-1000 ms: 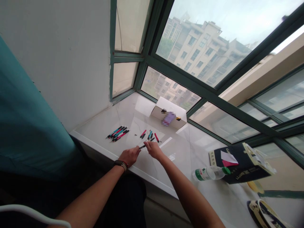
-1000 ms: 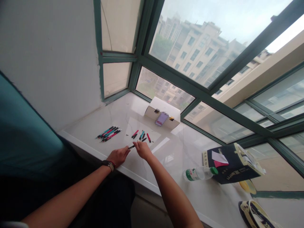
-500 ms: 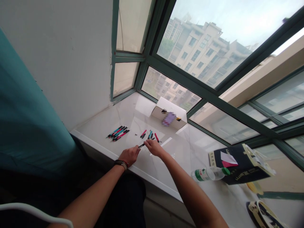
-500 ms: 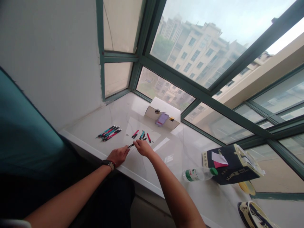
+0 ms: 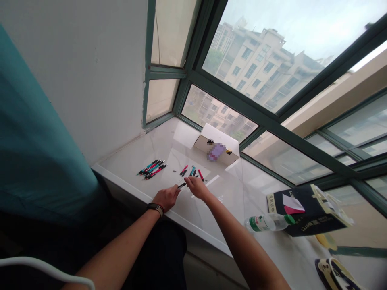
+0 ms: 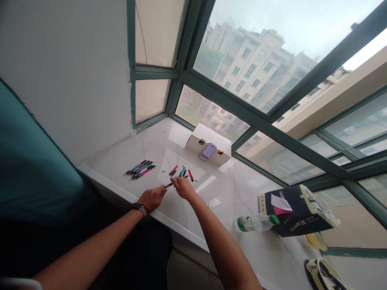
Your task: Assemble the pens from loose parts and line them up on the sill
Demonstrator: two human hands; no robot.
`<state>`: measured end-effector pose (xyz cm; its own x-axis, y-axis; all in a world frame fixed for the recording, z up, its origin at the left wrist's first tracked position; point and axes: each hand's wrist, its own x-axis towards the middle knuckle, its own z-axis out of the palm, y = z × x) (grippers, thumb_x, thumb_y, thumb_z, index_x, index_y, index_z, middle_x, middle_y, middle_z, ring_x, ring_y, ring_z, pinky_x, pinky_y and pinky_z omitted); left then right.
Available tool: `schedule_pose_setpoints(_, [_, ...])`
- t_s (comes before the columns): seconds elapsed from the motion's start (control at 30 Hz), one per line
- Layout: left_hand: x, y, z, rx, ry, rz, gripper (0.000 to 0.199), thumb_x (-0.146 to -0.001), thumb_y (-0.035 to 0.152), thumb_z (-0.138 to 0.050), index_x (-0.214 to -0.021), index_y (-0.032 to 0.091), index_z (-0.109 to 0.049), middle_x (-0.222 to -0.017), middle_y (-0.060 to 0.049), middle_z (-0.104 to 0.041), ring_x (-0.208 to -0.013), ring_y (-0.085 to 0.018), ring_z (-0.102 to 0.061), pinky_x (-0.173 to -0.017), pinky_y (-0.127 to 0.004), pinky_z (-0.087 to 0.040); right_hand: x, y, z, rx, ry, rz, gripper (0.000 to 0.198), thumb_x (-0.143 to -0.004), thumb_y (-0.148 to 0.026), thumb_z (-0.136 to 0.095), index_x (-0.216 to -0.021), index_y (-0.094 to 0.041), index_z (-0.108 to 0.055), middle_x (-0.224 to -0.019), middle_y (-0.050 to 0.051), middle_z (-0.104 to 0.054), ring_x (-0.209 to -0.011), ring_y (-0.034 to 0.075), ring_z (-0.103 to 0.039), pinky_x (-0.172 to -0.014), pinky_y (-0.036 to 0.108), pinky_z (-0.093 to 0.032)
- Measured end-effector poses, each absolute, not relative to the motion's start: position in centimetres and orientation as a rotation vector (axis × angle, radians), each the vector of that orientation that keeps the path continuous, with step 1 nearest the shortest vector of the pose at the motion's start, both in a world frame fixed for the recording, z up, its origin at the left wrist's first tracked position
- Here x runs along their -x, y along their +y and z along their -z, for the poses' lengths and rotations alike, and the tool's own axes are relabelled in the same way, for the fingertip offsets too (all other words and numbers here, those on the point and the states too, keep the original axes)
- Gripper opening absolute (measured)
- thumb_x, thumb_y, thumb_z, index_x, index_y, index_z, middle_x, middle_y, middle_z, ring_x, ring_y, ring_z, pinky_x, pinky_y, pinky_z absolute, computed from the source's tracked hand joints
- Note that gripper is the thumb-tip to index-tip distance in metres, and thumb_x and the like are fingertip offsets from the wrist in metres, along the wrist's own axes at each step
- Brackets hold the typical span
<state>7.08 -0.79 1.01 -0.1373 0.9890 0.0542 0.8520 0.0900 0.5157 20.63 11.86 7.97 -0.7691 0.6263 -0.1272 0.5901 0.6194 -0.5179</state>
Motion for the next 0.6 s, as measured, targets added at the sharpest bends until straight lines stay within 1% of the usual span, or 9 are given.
schedule_pose_setpoints(0.1, [-7.1, -0.8, -1.2, -1.806, 2.061, -0.625, 0.036, -0.100, 0.042, -0.022, -0.103, 0.023, -0.052, -0.092, -0.006, -0.071, -0.081, -0.022, -0.068, -0.065, -0.029, -0.041, -20.8, 11.7, -8.3, 1.001, -2.718, -0.913, 0.026, -0.099, -0.042, -0.036, -0.091, -0.021, -0.051, -0.073, -0.001, -0.058, -0.067, 0.014, -0.056, -0.066, 0.026, -0.038])
schedule_pose_setpoints(0.17, [-7.2, -0.8, -1.3, -1.796, 2.064, -0.614, 0.037, -0.100, 0.042, -0.022, -0.103, 0.023, -0.053, -0.092, -0.006, -0.071, -0.081, -0.022, -0.068, -0.065, -0.029, -0.042, -21.0, 11.6, -8.5, 0.982, -2.726, -0.931, 0.020, -0.098, -0.038, -0.039, -0.095, -0.022, -0.050, -0.075, -0.002, -0.059, -0.068, 0.015, -0.057, -0.068, 0.027, -0.039])
schedule_pose_setpoints(0.27, [-7.2, -0.9, -1.4, -1.784, 2.069, -0.603, 0.037, -0.099, 0.042, -0.022, -0.103, 0.022, -0.053, -0.092, -0.007, -0.071, -0.082, -0.022, -0.068, -0.066, -0.029, -0.043, -21.2, 11.4, -8.3, 0.984, -2.739, -0.910, 0.018, -0.098, -0.036, -0.040, -0.092, -0.022, -0.049, -0.076, -0.001, -0.060, -0.068, 0.015, -0.058, -0.069, 0.028, -0.040])
schedule_pose_setpoints(0.37, [-7.2, -0.9, -1.6, -1.781, 2.063, -0.606, 0.037, -0.099, 0.042, -0.023, -0.103, 0.022, -0.054, -0.093, -0.007, -0.071, -0.083, -0.022, -0.068, -0.067, -0.030, -0.044, -21.1, 11.4, -7.8, 1.022, -2.736, -0.862, 0.020, -0.099, -0.035, -0.040, -0.088, -0.021, -0.049, -0.072, -0.001, -0.060, -0.066, 0.014, -0.057, -0.067, 0.027, -0.039])
schedule_pose_setpoints(0.5, [-7.2, -0.9, -1.7, -1.785, 2.055, -0.613, 0.038, -0.099, 0.042, -0.023, -0.103, 0.022, -0.055, -0.094, -0.008, -0.071, -0.083, -0.022, -0.068, -0.067, -0.030, -0.044, -20.8, 11.5, -7.4, 1.102, -2.750, -0.768, 0.029, -0.099, -0.040, -0.040, -0.079, -0.021, -0.049, -0.064, -0.001, -0.058, -0.063, 0.014, -0.056, -0.065, 0.025, -0.036])
schedule_pose_setpoints(0.6, [-7.2, -1.0, -1.7, -1.774, 2.055, -0.611, 0.038, -0.099, 0.042, -0.023, -0.104, 0.022, -0.055, -0.094, -0.008, -0.071, -0.083, -0.022, -0.068, -0.068, -0.030, -0.043, -20.8, 11.3, -7.7, 1.118, -2.778, -0.738, 0.037, -0.100, -0.043, -0.037, -0.075, -0.020, -0.050, -0.063, 0.000, -0.058, -0.062, 0.014, -0.056, -0.064, 0.025, -0.035])
